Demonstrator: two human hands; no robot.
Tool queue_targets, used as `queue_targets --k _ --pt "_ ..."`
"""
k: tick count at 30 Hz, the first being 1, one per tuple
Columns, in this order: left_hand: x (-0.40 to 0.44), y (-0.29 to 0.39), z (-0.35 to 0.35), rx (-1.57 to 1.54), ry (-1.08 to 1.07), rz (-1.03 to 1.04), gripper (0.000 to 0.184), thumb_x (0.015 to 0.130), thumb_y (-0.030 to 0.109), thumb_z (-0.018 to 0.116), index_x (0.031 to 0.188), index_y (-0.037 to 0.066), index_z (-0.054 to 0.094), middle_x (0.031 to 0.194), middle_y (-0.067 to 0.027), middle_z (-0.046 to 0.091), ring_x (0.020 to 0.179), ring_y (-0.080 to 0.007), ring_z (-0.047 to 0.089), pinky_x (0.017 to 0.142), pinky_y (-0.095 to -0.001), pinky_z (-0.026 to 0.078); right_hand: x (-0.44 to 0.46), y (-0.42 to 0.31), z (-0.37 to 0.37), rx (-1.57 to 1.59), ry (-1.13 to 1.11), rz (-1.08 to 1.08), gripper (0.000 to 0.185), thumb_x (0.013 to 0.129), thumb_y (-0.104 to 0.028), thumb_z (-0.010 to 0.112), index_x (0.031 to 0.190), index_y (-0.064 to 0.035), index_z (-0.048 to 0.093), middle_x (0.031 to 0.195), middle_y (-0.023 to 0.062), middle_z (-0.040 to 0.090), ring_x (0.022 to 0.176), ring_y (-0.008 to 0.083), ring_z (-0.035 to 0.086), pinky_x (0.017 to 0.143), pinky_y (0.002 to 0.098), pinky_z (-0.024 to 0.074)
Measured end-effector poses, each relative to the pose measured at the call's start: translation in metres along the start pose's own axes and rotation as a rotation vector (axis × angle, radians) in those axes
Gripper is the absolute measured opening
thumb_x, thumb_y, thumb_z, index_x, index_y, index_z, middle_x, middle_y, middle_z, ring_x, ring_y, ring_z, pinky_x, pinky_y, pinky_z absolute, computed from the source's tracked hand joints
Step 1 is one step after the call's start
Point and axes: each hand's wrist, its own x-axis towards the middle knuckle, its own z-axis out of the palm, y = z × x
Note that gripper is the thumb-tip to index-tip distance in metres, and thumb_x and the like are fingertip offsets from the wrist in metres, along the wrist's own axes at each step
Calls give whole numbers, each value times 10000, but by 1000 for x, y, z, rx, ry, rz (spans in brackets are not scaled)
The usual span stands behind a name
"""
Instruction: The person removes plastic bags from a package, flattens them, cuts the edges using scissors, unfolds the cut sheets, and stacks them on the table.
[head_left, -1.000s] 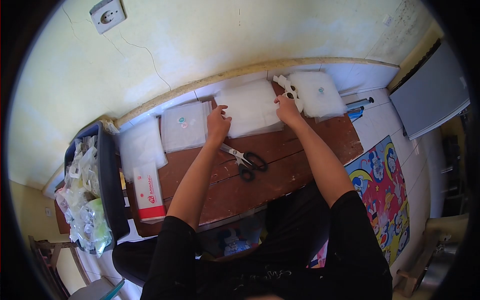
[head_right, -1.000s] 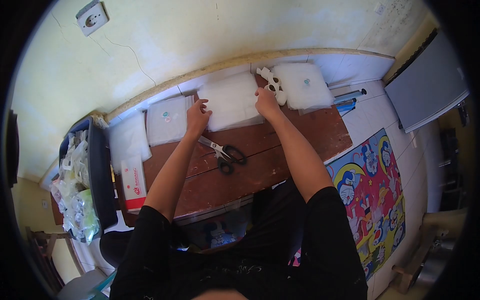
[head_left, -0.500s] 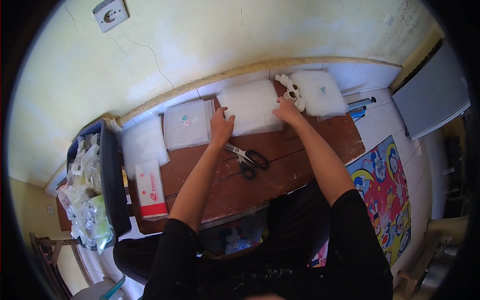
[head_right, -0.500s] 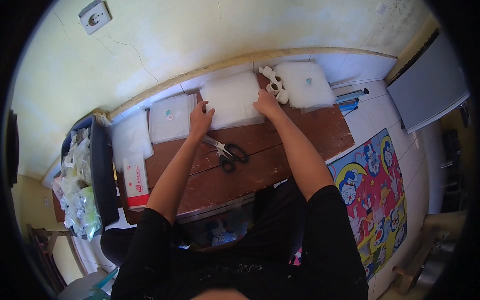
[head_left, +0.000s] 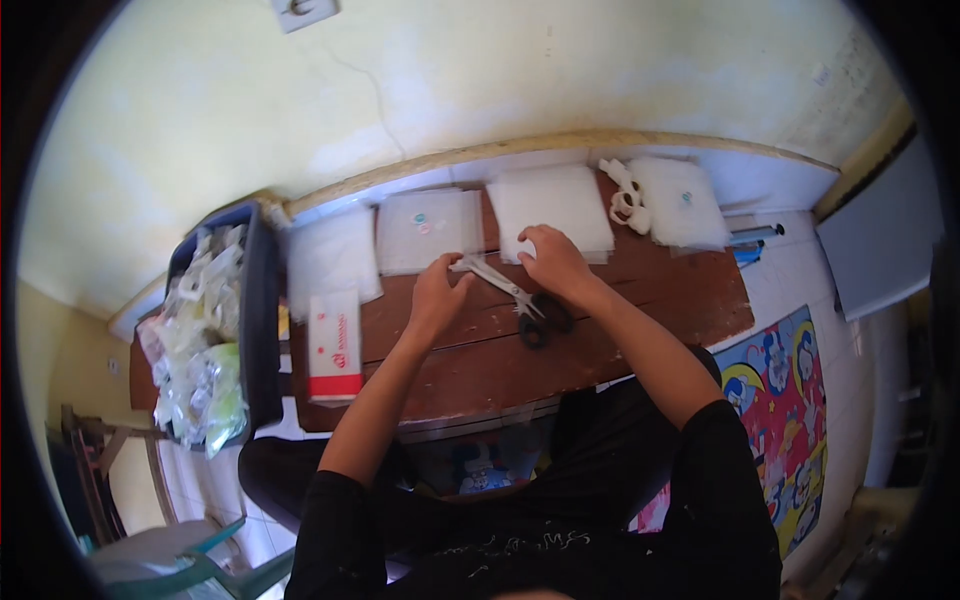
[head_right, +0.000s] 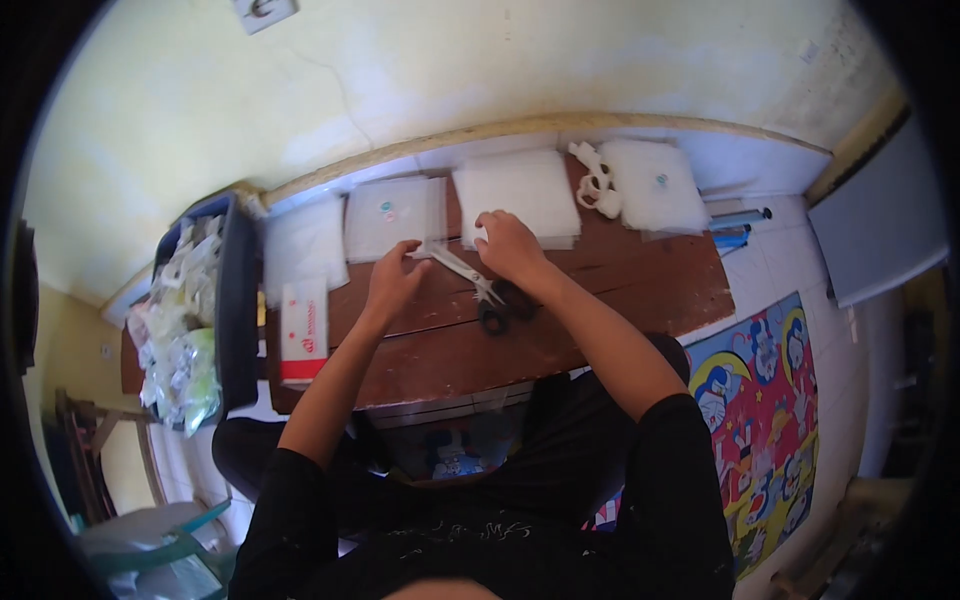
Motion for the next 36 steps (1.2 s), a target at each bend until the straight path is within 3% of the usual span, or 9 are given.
queue_targets --k 9,11,14,16,19,23,31,34,36 --pt "-76 -30 -109 58 -181 -175 320 807 249 725 1051 49 674 1007 -170 702 964 -323 669 855 -415 512 -16 -95 36 250 -210 -85 192 801 -113 669 953 2 649 932 194 674 913 352 645 836 424 506" --pt "-91 -35 -134 179 -235 -173 369 817 258 733 1086 13 671 1008 -174 704 875 -268 697 809 -362 537 -20 -117 50 340 -265 -81 194 799 -112 673 950 8 651 911 194 682 882 348 658 816 414 517" --pt "-102 -67 -158 206 -181 -252 406 801 285 747 1103 24 674 1005 -182 702 876 -277 697 808 -364 537 -25 -149 80 467 -308 -65 198 795 -109 678 946 17 652 877 197 690 832 339 678 781 398 533" --pt "-100 -83 -169 186 -152 -331 412 786 320 744 1102 63 681 1026 -173 703 978 -335 664 874 -411 510 -24 -172 103 512 -310 -69 199 794 -108 679 943 21 651 865 199 691 813 333 686 767 392 539" --pt "-96 -92 -176 305 10 -394 481 779 321 752 1179 77 644 1088 -181 684 1043 -349 643 919 -433 499 -16 -198 135 501 -343 -106 204 787 -105 670 946 21 648 862 206 684 827 347 676 775 409 535" --pt "-90 -88 -161 342 11 -312 521 791 269 748 1253 89 589 1210 -184 618 1131 -353 588 952 -445 478 23 -207 175 342 -283 -166 263 779 -91 672 1008 33 640 890 219 683 837 338 683 777 403 539" --pt "-71 -105 -150 284 77 -247 535 807 263 726 1293 110 564 1245 -151 586 1172 -332 557 964 -449 479 77 -203 206 139 -182 -119 358 753 -104 690 1089 -4 620 1027 218 662 980 387 624 885 448 504" --pt "-72 -101 -147 410 -63 -348 506 815 309 726 1266 123 595 1251 -132 583 1174 -325 558 957 -452 486 89 -207 209 25 -148 -38 395 753 -114 704 1122 -14 608 1037 206 652 993 387 613 885 454 503" --pt "-73 -95 -148 517 -314 -459 474 823 356 723 1226 125 629 1269 -121 576 1180 -317 556 947 -455 491 94 -211 205 -30 -138 -1 410 753 -118 709 1136 -18 603 1041 202 647 996 386 609 883 458 504"
